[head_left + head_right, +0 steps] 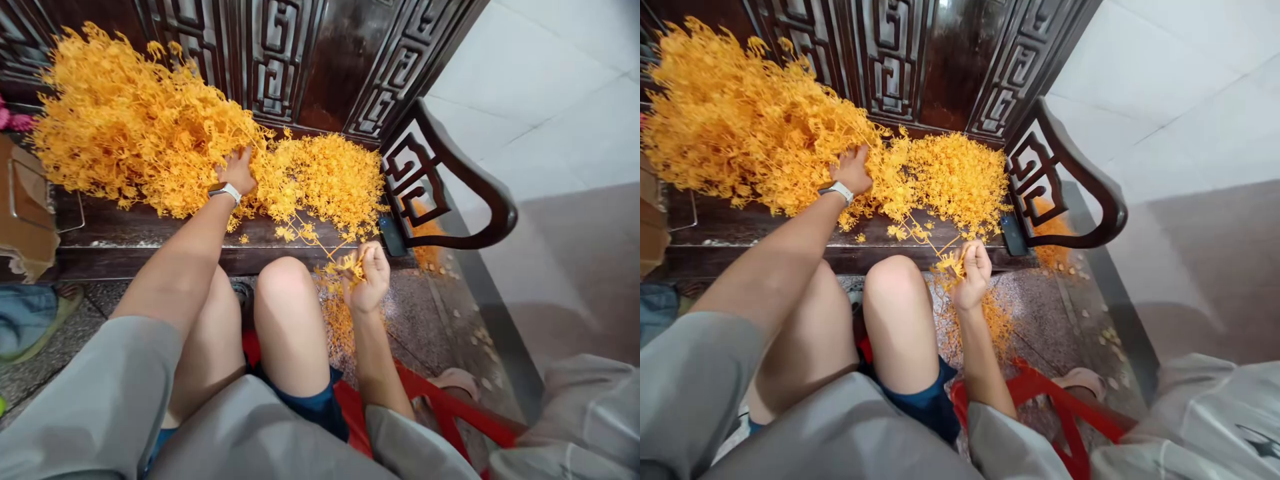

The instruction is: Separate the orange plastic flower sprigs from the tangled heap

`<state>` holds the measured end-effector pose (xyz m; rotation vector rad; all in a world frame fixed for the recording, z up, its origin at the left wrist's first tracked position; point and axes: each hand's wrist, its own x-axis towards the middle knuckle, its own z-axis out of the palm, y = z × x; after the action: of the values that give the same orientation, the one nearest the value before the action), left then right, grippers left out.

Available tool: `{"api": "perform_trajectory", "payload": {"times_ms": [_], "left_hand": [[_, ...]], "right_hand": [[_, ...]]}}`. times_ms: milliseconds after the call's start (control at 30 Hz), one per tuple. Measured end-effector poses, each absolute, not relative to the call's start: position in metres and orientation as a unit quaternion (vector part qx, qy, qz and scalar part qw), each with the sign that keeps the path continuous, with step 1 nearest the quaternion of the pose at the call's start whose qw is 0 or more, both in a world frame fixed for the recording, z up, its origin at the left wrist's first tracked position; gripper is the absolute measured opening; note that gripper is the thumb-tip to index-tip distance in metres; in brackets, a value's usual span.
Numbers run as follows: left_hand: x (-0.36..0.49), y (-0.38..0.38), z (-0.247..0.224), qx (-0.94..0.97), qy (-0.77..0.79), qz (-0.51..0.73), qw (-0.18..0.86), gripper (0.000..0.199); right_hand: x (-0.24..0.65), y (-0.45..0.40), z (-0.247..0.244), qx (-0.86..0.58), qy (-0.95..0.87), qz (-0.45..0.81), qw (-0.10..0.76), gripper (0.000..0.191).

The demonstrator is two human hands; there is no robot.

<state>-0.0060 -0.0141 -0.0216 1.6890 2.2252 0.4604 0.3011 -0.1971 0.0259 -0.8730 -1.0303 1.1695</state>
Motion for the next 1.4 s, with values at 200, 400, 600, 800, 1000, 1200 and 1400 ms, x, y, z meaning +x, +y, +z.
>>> {"api": "perform_trajectory", "payload": {"times_ms": [200,400,600,800,1000,1200,1400], "left_hand": [[-0.006,-0.015,-0.025,0.568,0.796,0.162,0.133,0.08],[-0.012,-0.024,-0.024,0.572,0.79,0.189,0.113,0.071],[-0.016,-0.025,-0.025,0.647,0.747,0.136,0.069,0.076],[0.018,-0.049,0.031,0.611,0.79,0.024,0.039,0.047],[0.118,-0.095,0.079,0.737,0.468,0.35,0.339,0.063],[0.154,-0.085,0.058,0.69,0.378,0.367,0.496,0.058],[0.124,-0.068,0.063,0.692,0.372,0.382,0.488,0.048]], "right_hand": [[0.309,-0.201,0.038,-0.364,-0.429,0.492,0.664,0.041],[0.371,-0.193,0.077,-0.357,-0.407,0.437,0.718,0.047],[0.394,-0.188,0.094,-0.384,-0.412,0.405,0.721,0.042],[0.394,-0.163,0.114,-0.402,-0.449,0.36,0.712,0.041],[0.365,-0.128,0.144,-0.317,-0.454,0.397,0.732,0.035],[0.33,-0.106,0.17,-0.286,-0.49,0.371,0.735,0.042],[0.321,-0.065,0.183,-0.36,-0.562,0.304,0.679,0.048]]}}
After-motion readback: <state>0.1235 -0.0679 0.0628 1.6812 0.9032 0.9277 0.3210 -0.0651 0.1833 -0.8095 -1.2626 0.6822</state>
